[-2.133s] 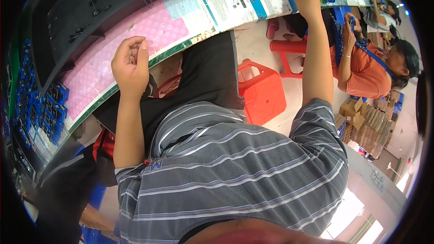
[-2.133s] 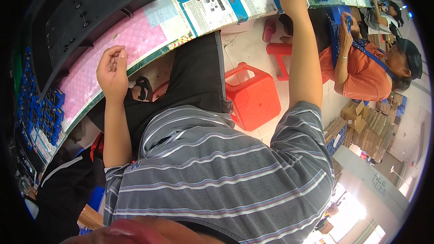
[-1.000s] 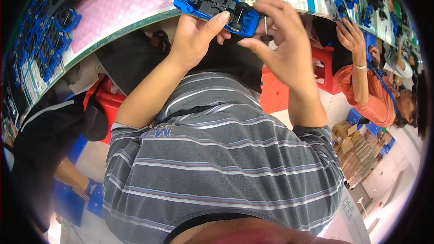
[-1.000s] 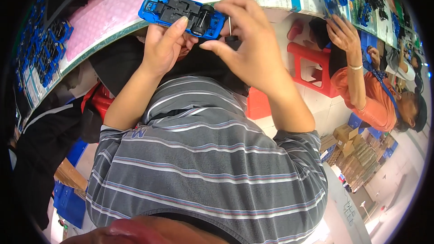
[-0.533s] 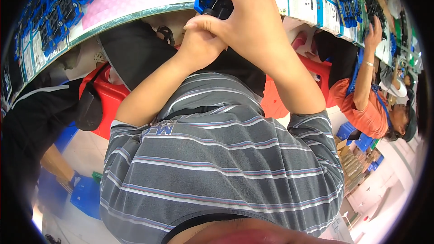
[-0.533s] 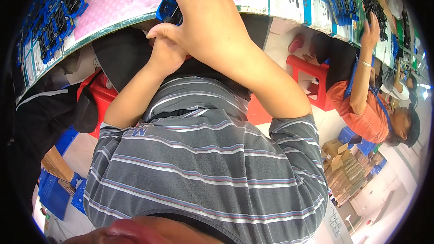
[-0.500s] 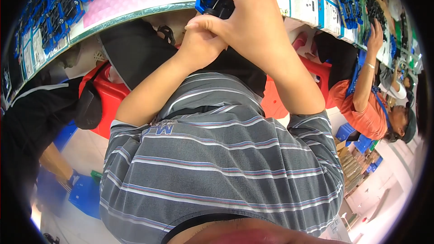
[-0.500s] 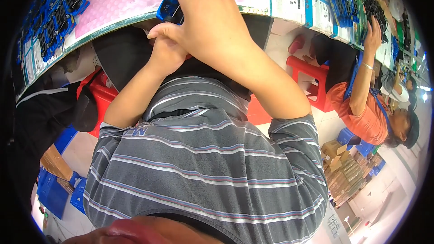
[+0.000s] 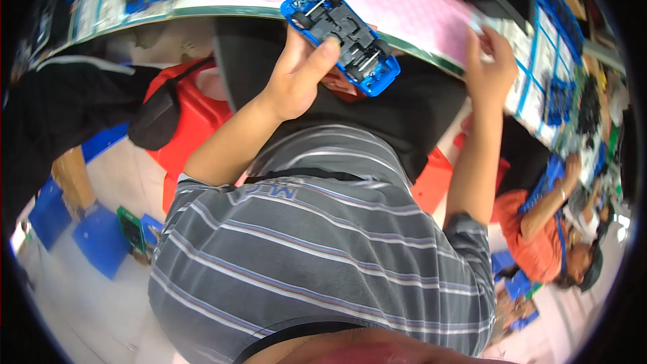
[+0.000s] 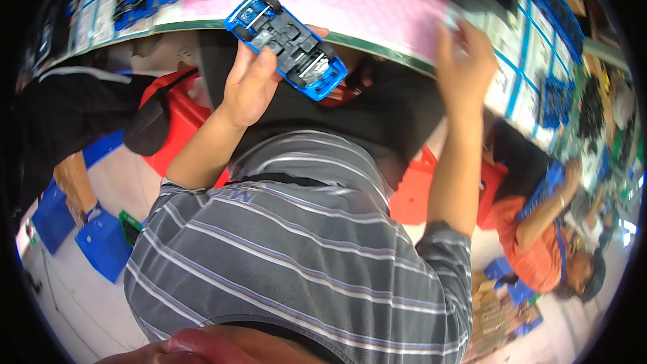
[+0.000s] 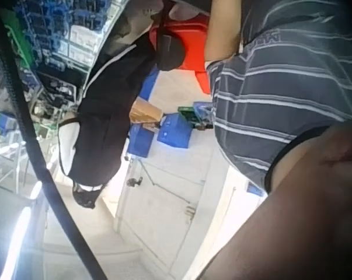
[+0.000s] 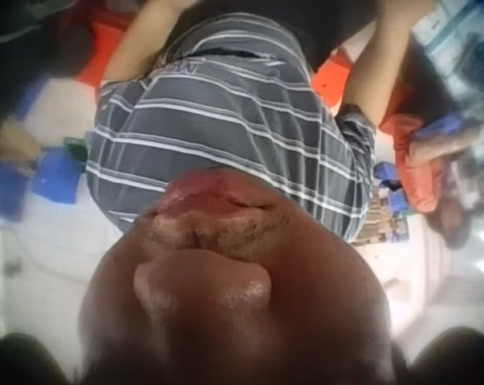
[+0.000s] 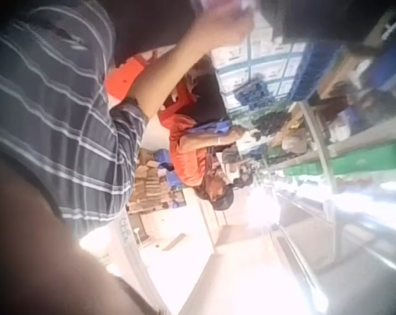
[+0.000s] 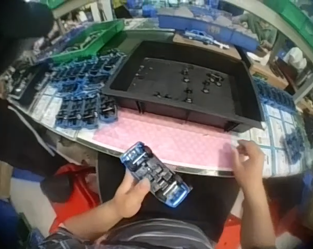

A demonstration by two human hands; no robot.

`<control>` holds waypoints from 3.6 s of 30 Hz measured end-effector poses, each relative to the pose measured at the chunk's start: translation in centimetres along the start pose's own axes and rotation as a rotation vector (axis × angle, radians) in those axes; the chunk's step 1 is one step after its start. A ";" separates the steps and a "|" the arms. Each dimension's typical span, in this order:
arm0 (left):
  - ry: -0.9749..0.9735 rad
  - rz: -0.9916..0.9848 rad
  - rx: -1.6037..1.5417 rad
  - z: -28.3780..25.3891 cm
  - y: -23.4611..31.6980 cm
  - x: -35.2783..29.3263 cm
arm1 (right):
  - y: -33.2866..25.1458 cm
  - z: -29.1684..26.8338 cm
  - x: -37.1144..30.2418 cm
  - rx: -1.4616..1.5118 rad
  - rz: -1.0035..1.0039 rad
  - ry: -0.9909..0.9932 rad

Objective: The person assembles toy cars by taking car chassis from the table, fitting wheel axles from a tray into each chassis by hand, and arranging the assembled cars on the table.

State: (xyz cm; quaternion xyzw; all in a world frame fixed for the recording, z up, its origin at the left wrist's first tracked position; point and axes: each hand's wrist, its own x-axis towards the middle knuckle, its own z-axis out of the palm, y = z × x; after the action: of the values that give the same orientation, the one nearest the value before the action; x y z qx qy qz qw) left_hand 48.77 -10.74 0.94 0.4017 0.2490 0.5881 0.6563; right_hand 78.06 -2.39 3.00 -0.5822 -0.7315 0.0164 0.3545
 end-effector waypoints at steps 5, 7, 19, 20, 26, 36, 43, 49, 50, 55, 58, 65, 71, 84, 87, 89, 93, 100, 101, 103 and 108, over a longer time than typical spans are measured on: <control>0.360 0.098 -0.076 -5.8 6.0 -2.1 | 4.6 0.1 -2.2 -0.139 0.158 0.113; 0.437 0.173 -0.006 -9.0 8.7 -2.7 | 3.7 0.1 -1.8 -0.155 0.162 0.090; 1.137 -0.043 0.606 -37.9 26.1 -3.0 | 5.0 0.0 -1.9 0.037 0.072 0.113; 1.060 -0.046 0.549 -41.4 29.9 -5.0 | 4.5 0.3 -1.3 0.111 0.090 0.137; 0.911 -0.235 0.505 -43.7 26.7 0.9 | 10.8 -8.3 -2.9 -0.349 0.175 0.387; 0.932 -0.190 1.330 -42.6 25.2 3.3 | 23.4 -14.2 -4.5 -0.685 0.526 0.100; 0.915 0.330 2.283 -28.6 22.3 4.4 | 19.1 -14.7 -5.3 -0.453 0.584 0.150; 0.355 0.401 1.531 -6.8 6.9 3.1 | 4.2 -9.7 -5.3 0.174 0.627 0.108; 0.276 -0.031 0.854 -3.1 3.7 2.8 | 2.2 -8.1 -5.8 0.358 0.601 0.120; -0.034 -0.124 0.000 5.7 -4.1 4.6 | -7.7 -3.4 -2.9 0.245 0.030 -0.231; 0.069 -0.088 0.078 6.1 -4.0 6.2 | -9.2 -1.8 -2.1 0.161 -0.175 -0.255; 0.091 -0.130 0.117 -1.0 -0.7 9.0 | -8.4 -1.9 10.9 0.373 -0.137 -0.167; 0.032 -0.154 0.021 -1.9 -1.4 9.9 | -0.5 6.0 20.4 -0.162 -0.339 -0.301; 0.029 -0.156 0.034 -1.3 -0.8 9.3 | -9.5 -0.1 6.5 0.318 -0.334 -0.074; 0.031 -0.149 0.021 -1.4 -1.2 9.7 | -9.5 2.2 3.5 0.331 -0.265 -0.219; -0.002 -0.157 0.088 -1.7 -1.1 9.7 | -9.5 3.3 2.9 0.423 -0.181 -0.243; 0.053 -0.151 0.028 -1.6 -1.1 9.7 | -10.3 2.7 3.5 0.438 -0.162 -0.264; 0.061 -0.122 0.016 -1.3 -1.1 9.6 | -9.7 -0.2 8.8 0.318 -0.246 -0.245; 0.043 -0.131 0.002 -1.6 -0.9 9.5 | -10.4 -0.5 10.7 0.337 -0.257 -0.242; 0.047 -0.125 -0.009 -1.5 -0.7 9.5 | -11.1 0.0 13.6 0.348 -0.265 -0.224; 0.045 -0.118 -0.038 -0.8 -1.4 10.1 | -5.6 5.3 19.1 0.114 -0.205 -0.657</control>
State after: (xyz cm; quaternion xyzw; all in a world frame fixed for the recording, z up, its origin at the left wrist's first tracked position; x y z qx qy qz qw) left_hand 50.78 -0.68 0.86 0.3605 0.2755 0.5620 0.6916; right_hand 69.12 14.34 11.02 -0.4487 -0.8591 0.2079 0.1320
